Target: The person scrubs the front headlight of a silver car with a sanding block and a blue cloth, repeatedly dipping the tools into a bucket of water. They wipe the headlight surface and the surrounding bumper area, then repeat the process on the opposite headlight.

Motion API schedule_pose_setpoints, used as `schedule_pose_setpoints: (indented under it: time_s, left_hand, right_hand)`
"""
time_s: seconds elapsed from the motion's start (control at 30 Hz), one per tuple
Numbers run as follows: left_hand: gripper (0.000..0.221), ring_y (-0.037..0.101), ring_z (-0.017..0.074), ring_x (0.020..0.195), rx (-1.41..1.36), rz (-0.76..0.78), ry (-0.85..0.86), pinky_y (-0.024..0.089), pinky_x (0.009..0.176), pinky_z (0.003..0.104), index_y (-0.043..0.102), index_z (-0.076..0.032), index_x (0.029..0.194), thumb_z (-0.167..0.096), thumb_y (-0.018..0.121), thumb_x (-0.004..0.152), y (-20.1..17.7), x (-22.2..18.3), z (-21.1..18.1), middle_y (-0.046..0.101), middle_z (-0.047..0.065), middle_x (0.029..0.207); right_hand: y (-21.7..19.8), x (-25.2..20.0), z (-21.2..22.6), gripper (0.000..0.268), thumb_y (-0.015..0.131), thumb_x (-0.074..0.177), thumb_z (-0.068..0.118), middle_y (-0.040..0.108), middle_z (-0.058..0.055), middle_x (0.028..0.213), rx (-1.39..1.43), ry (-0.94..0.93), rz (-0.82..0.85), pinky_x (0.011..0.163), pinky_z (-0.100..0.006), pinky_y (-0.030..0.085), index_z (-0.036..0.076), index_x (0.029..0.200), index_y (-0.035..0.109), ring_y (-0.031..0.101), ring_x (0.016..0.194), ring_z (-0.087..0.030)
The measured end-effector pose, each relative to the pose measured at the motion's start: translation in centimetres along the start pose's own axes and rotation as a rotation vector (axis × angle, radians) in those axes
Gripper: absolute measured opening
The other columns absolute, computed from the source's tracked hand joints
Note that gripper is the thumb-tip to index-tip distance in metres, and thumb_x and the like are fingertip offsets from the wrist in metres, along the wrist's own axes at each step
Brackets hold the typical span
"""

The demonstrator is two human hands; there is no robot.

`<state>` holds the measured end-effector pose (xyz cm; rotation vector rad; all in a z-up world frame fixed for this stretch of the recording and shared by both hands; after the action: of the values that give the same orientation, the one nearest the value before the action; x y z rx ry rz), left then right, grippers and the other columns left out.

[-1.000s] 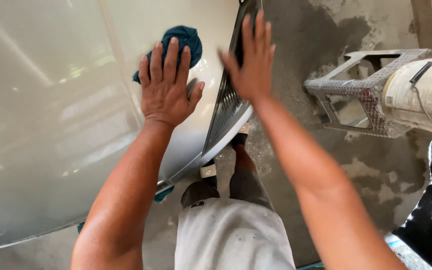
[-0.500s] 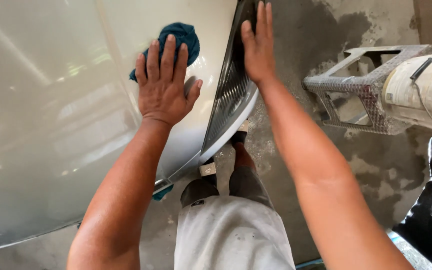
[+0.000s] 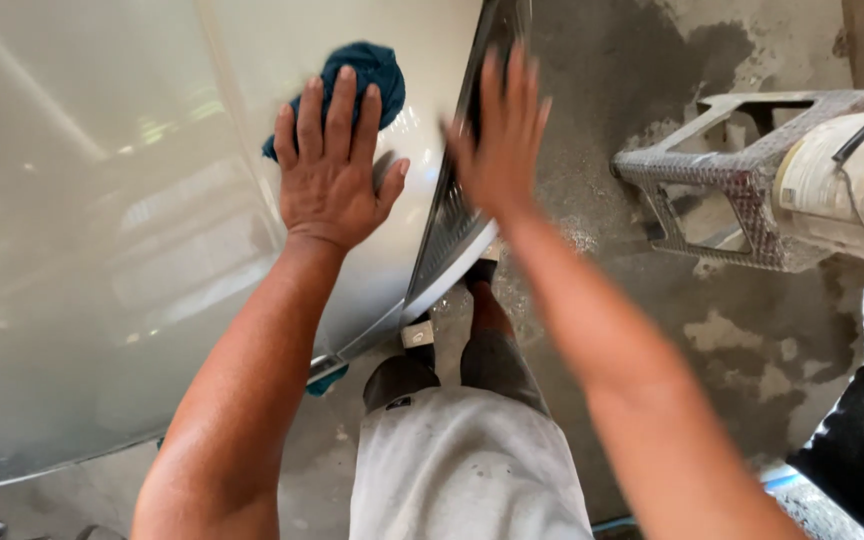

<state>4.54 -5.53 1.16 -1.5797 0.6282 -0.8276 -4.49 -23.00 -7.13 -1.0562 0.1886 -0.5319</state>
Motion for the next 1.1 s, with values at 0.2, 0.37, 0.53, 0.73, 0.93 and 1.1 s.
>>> schedule_pose_setpoints:
  time_s: [0.2, 0.37, 0.53, 0.73, 0.93, 1.1]
  left_hand:
    - [0.071, 0.025, 0.0411, 0.155, -0.002, -0.003, 0.010, 0.013, 0.124, 0.059, 0.045, -0.009, 0.165, -0.055, 0.053, 0.111, 0.1, -0.1, -0.1, 0.027, 0.014, 0.172]
    - [0.073, 0.024, 0.0420, 0.155, -0.009, -0.005, 0.013, 0.013, 0.124, 0.061, 0.043, -0.008, 0.165, -0.055, 0.054, 0.111, 0.2, -0.1, 0.0, 0.027, 0.014, 0.173]
    - [0.072, 0.024, 0.0431, 0.155, -0.012, -0.011, 0.028, 0.015, 0.123, 0.062, 0.043, -0.008, 0.165, -0.054, 0.055, 0.111, 0.0, 0.0, -0.4, 0.027, 0.016, 0.172]
    - [0.071, 0.025, 0.0438, 0.155, -0.025, -0.028, 0.037, 0.016, 0.123, 0.063, 0.043, -0.009, 0.166, -0.053, 0.056, 0.112, -0.3, -0.1, -0.5, 0.028, 0.016, 0.172]
    - [0.071, 0.031, 0.0418, 0.151, -0.146, 0.005, 0.118, 0.020, 0.121, 0.063, 0.049, -0.014, 0.158, -0.057, 0.060, 0.102, -0.3, -0.2, -3.6, 0.034, 0.016, 0.167]
    - [0.069, 0.035, 0.0397, 0.144, -0.110, 0.216, 0.392, 0.026, 0.113, 0.059, 0.054, -0.008, 0.149, -0.049, 0.055, 0.093, 5.7, -6.1, -12.5, 0.036, 0.018, 0.162]
  right_hand:
    - [0.0, 2.2, -1.4, 0.070, 0.052, 0.118, 0.053, 0.010, -0.010, 0.178, 0.161, 0.097, -0.025, 0.133, -0.061, 0.017, 0.026, 0.174, 0.021, 0.012, 0.166, -0.037]
    - [2.9, -13.2, 4.4, 0.084, 0.049, 0.104, 0.056, 0.005, -0.024, 0.173, 0.093, -0.047, 0.159, 0.129, -0.062, 0.006, 0.012, 0.167, 0.015, 0.006, 0.160, -0.048]
    - [5.5, -19.4, 5.0, 0.081, 0.045, 0.107, 0.054, 0.008, -0.027, 0.172, 0.187, 0.033, 0.133, 0.130, -0.059, 0.008, 0.005, 0.166, 0.018, 0.008, 0.160, -0.048]
    - [9.0, -15.7, -1.3, 0.069, 0.038, 0.113, 0.044, 0.013, -0.024, 0.172, 0.672, 0.564, -0.211, 0.130, -0.048, 0.011, 0.001, 0.164, 0.020, 0.013, 0.160, -0.038]
    - [11.9, -15.9, -9.7, 0.052, 0.055, 0.100, 0.017, 0.058, -0.010, 0.144, 1.255, 1.101, -0.232, 0.099, -0.040, 0.046, 0.005, 0.150, 0.048, 0.057, 0.123, -0.025]
    - [10.2, -18.4, -13.3, 0.050, 0.054, 0.094, 0.007, 0.066, -0.005, 0.125, 1.433, 1.236, -0.020, 0.070, -0.041, 0.058, 0.013, 0.144, 0.056, 0.066, 0.096, -0.017]
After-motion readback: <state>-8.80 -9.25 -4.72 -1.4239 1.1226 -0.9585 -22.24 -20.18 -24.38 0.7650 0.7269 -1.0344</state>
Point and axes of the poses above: each hand's wrist, its own x-axis towards the middle knuckle, its own y-axis out of the palm, z = x × y, the point moved 7 cm from there along x, towards the middle knuckle
